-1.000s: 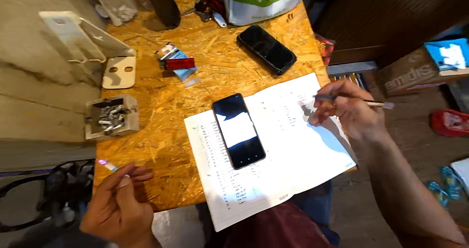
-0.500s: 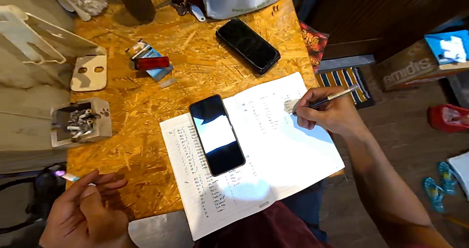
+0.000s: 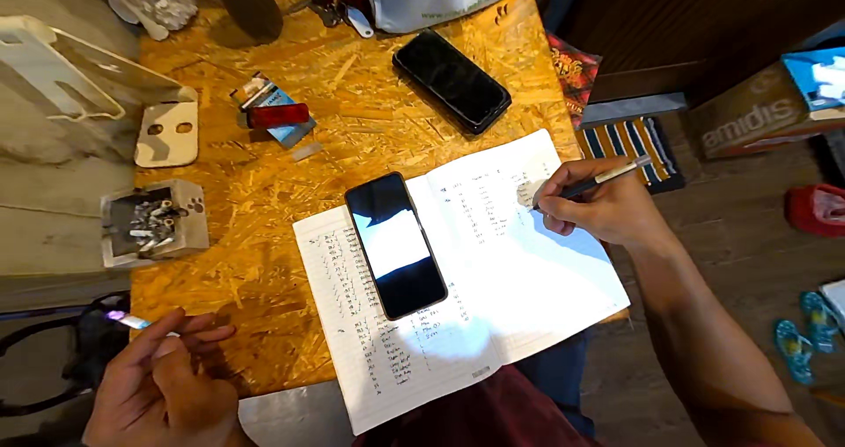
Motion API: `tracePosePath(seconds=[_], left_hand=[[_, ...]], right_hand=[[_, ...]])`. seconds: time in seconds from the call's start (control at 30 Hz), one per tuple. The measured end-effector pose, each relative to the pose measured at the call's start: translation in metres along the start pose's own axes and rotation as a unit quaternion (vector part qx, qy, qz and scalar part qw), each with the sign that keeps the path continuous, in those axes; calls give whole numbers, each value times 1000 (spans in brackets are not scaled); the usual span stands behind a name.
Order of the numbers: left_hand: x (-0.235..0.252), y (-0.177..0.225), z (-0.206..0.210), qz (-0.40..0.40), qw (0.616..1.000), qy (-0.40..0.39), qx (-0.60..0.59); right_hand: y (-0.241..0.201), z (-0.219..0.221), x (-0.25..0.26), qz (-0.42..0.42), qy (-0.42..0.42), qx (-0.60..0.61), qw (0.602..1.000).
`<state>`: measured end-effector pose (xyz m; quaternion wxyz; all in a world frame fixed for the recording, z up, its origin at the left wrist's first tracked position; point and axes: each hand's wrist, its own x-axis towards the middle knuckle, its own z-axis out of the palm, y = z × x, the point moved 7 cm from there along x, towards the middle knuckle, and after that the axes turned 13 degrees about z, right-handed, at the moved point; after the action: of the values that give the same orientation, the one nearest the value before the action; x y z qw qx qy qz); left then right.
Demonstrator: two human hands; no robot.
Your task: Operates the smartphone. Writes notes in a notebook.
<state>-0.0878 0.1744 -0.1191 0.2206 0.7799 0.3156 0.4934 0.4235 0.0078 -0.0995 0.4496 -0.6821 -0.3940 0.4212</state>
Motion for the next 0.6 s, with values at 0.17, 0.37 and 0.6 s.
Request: tracePosePath(seconds=[0.17,0.37,0.6], left_hand=[[5,8,3,-5,1000,7,9],[4,8,3,2,1000,9,2],[6,11,4,6,1000,9,7]], right_hand=[[-1,0,0,-1,0,14,1000],[0,0,0,13,8,19,1000],[0,0,-1,5,8,15,1000]])
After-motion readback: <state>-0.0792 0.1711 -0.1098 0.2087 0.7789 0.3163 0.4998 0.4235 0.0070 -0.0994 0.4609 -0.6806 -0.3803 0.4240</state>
